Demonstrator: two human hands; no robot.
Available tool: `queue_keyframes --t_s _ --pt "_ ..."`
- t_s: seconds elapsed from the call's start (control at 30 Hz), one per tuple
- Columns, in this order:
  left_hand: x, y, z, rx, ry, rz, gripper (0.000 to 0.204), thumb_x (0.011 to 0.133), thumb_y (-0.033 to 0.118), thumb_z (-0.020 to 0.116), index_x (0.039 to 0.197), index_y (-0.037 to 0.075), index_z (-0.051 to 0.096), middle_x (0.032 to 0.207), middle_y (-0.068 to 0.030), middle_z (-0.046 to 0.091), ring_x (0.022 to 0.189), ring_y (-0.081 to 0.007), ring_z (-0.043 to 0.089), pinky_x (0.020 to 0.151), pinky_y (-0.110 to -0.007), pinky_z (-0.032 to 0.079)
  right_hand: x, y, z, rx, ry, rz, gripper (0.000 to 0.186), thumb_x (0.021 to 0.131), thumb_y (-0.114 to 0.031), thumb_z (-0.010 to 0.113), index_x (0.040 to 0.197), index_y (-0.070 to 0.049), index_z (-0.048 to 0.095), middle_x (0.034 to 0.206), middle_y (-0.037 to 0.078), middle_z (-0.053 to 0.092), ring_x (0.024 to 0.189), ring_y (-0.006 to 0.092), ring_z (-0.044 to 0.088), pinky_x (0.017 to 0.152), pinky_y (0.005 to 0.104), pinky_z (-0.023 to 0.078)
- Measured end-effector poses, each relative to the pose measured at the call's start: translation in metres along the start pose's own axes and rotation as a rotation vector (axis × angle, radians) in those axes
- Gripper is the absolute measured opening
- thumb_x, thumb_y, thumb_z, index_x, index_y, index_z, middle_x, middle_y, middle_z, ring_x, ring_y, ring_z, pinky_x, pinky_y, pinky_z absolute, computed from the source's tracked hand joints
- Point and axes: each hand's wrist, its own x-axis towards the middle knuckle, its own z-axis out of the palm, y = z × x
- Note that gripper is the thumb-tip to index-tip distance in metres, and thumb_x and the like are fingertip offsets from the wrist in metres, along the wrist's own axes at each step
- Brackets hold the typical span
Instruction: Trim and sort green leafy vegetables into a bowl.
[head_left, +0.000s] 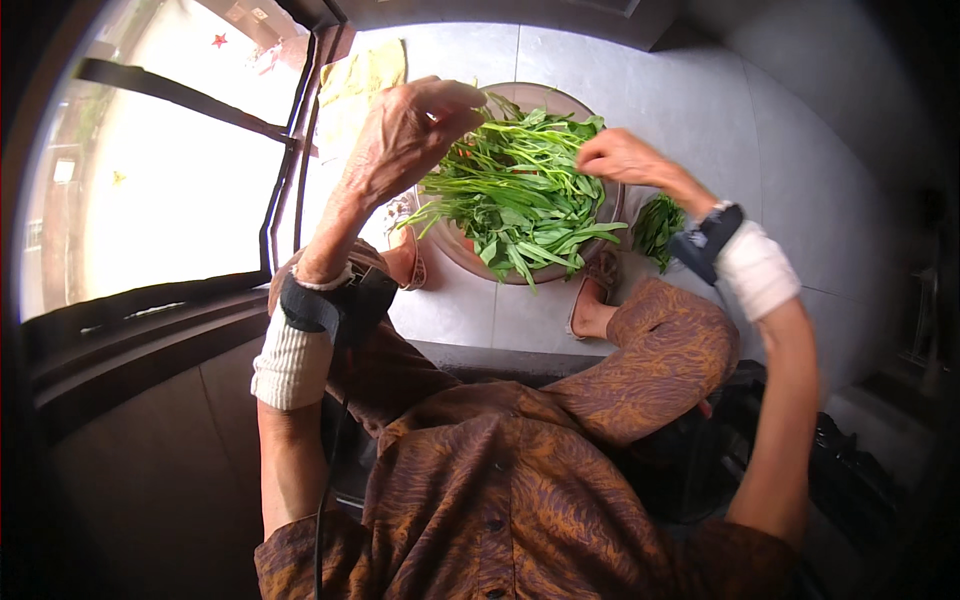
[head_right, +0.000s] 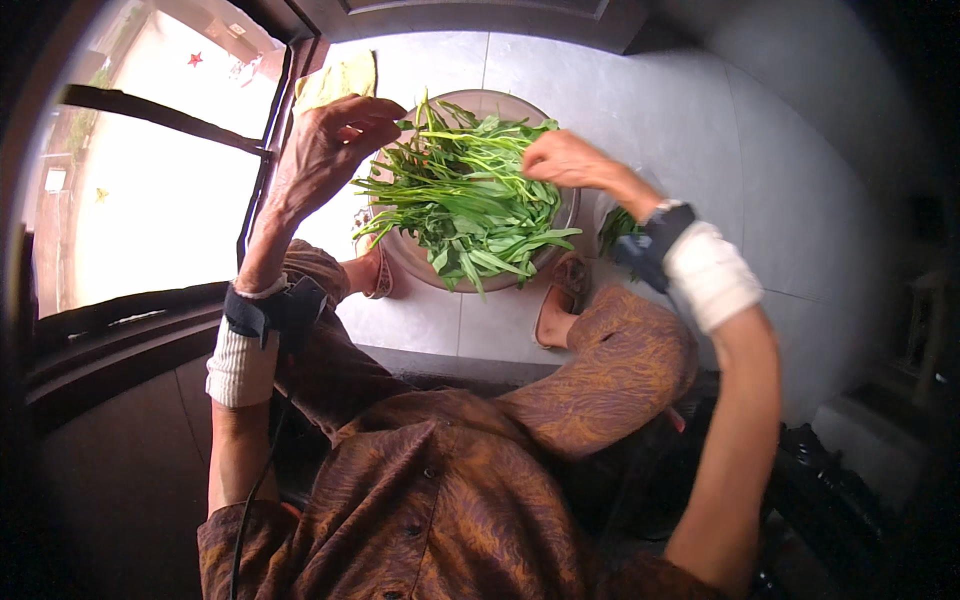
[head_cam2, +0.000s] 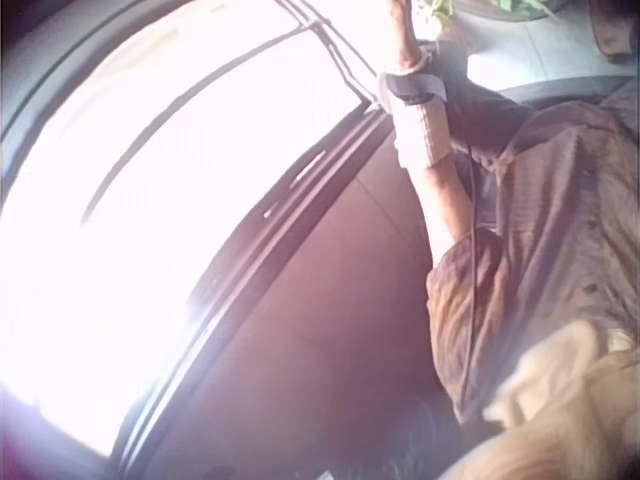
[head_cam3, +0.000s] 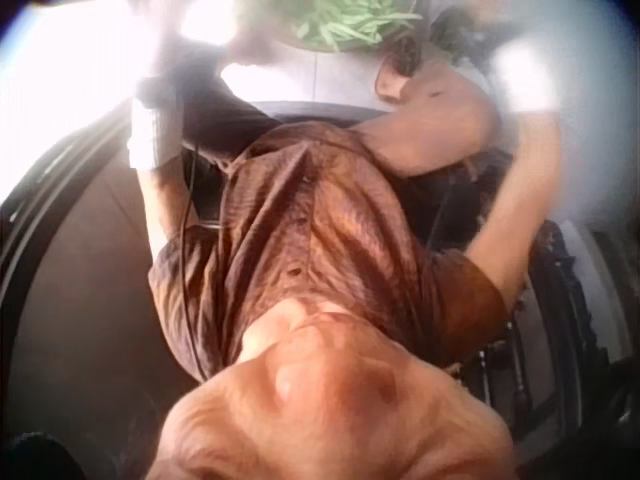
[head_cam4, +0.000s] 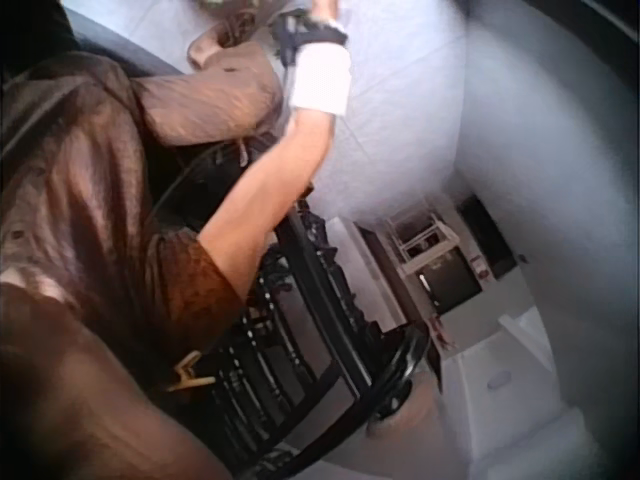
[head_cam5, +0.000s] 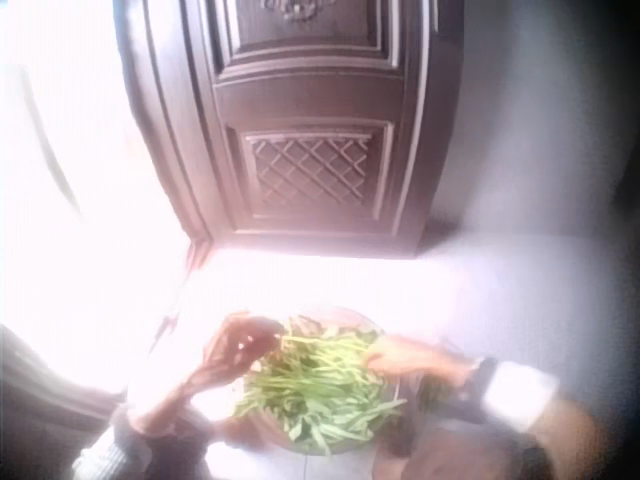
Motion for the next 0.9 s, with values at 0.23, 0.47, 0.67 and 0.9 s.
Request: queue_keyframes --t_s 0.23,0.47,0.67,0.9 --pt "0.000 -0.041 0.010 0.068 -0.012 -0.027 0.019 0.082 0.019 0.062 0.093 0.005 0.066 0.084 -0.0113 0.067 0.075 -0.0198 0.066 0.066 -0.029 0.050 0.070 0.008 0.134 -0.113 0.283 -0.054 0.029 0.071 -0.009 0.046 0.094 -0.002 0.062 0.090 0.018 0.064 0.082 0.0329 0.061 0.077 0.0402 0.048" --pt "-0.001 -0.047 0.001 0.245 -0.027 -0.017 0.018 0.081 0.020 0.063 0.092 0.006 0.066 0.079 -0.0091 0.066 0.070 -0.0183 0.064 0.063 -0.030 0.050 0.052 -0.026 0.107 -0.105 0.188 0.075 0.024 0.070 -0.013 0.053 0.087 0.000 0.064 0.083 0.021 0.063 0.079 0.0359 0.060 0.073 0.0402 0.047" --pt "0.001 -0.062 0.020 0.352 -0.118 -0.049 0.014 0.078 0.019 0.065 0.088 0.009 0.067 0.077 -0.0073 0.066 0.069 -0.0184 0.063 0.062 -0.031 0.049 0.027 -0.043 0.086 -0.018 0.246 0.071 0.025 0.066 -0.017 0.052 0.081 -0.001 0.065 0.076 0.022 0.061 0.073 0.0365 0.060 0.069 0.0422 0.047" --pt "-0.008 -0.065 0.057 0.279 -0.290 0.145 0.008 0.072 0.011 0.061 0.077 0.008 0.067 0.070 -0.0138 0.061 0.066 -0.0282 0.061 0.060 -0.039 0.048 0.002 -0.074 0.058 -0.019 0.157 0.053 0.029 0.063 -0.020 0.054 0.081 0.000 0.064 0.074 0.022 0.060 0.069 0.0356 0.059 0.064 0.0410 0.045"
